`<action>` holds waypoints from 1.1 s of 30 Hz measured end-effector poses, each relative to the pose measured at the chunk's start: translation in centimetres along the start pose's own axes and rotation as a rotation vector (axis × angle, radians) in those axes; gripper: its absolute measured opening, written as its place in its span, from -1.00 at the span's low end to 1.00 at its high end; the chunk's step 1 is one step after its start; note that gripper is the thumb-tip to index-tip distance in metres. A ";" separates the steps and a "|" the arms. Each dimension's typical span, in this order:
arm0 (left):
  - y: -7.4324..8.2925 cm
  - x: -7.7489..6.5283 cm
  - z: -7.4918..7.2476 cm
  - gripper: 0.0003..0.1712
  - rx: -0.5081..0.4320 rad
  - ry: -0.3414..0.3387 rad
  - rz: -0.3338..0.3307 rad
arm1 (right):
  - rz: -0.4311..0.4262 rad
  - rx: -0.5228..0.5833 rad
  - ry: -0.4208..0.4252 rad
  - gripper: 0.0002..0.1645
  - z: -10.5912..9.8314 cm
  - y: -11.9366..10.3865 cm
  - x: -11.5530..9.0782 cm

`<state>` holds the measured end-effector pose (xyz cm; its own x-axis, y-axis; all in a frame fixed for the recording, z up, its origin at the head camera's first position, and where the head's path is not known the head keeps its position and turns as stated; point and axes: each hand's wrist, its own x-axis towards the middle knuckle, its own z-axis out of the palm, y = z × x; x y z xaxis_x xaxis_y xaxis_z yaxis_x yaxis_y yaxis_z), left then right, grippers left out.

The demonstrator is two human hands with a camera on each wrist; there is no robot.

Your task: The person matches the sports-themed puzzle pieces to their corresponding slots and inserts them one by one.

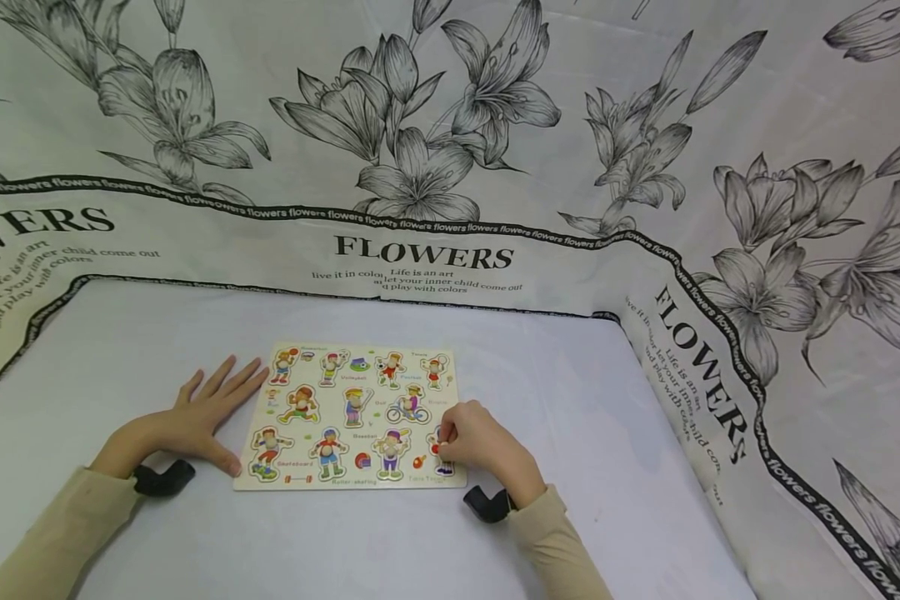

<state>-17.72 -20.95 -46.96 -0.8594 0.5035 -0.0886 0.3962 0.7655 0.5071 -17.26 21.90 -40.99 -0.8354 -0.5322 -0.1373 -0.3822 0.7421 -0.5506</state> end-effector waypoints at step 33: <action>0.7 -0.5 -2.5 0.43 -0.026 -0.035 -0.006 | -0.078 -0.073 0.347 -0.71 -3.4 0.7 -1.5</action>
